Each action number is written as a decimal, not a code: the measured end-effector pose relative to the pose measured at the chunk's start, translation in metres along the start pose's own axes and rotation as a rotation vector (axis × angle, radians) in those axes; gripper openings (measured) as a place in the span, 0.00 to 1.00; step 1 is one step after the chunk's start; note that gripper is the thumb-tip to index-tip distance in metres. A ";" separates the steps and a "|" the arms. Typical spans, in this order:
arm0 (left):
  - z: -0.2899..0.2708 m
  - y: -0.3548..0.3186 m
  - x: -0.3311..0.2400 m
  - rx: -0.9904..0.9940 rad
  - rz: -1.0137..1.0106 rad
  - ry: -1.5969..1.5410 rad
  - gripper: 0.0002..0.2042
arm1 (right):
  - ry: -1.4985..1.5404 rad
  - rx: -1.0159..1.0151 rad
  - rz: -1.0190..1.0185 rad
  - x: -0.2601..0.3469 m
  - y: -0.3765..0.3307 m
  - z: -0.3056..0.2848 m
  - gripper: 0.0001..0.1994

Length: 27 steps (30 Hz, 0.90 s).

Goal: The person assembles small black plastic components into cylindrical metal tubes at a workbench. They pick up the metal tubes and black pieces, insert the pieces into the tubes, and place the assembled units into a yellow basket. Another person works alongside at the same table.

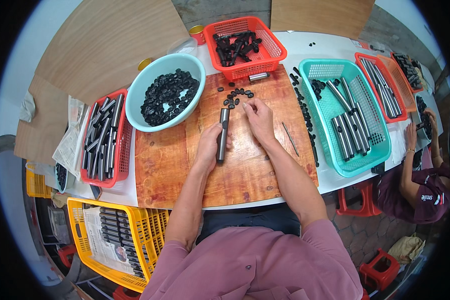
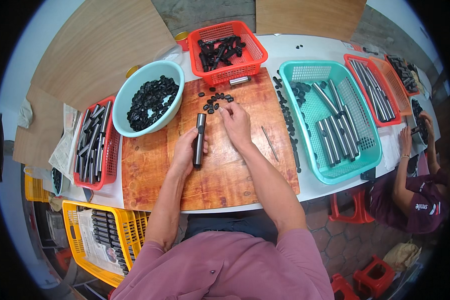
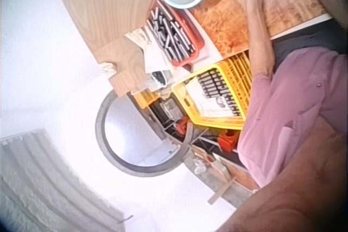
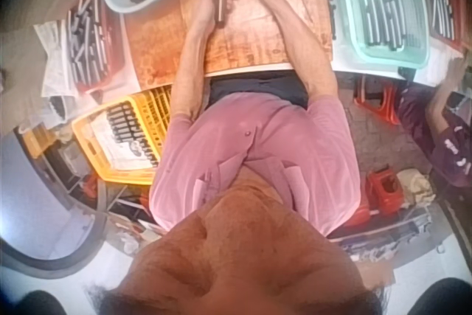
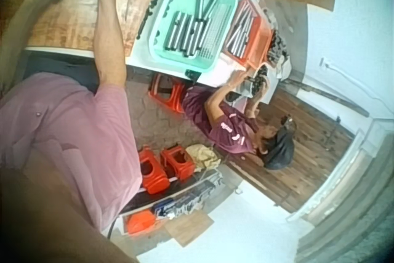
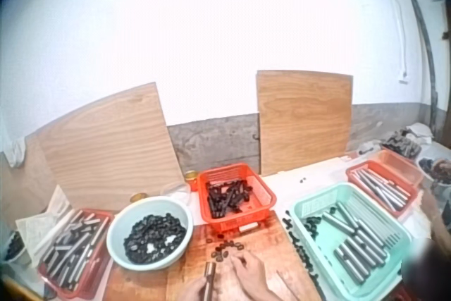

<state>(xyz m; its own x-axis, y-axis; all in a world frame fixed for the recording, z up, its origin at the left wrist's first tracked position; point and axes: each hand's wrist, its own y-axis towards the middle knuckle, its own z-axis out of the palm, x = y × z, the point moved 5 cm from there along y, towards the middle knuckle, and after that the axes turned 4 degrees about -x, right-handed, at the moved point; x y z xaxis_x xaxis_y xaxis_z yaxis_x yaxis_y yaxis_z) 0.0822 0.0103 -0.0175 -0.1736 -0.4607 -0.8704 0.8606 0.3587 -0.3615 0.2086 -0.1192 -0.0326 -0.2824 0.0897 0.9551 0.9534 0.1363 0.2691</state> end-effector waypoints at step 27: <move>-0.025 0.019 -0.002 0.130 0.050 -0.273 0.19 | -0.754 0.067 -0.546 0.019 0.010 0.016 0.11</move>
<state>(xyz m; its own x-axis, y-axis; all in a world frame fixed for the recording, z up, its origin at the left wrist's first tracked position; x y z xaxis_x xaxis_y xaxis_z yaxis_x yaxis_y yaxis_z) 0.0870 0.0378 -0.0312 -0.0091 -0.6528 -0.7575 0.9219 0.2880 -0.2593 0.2110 -0.1001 -0.0139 -0.7062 0.6100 0.3594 0.6669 0.4025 0.6271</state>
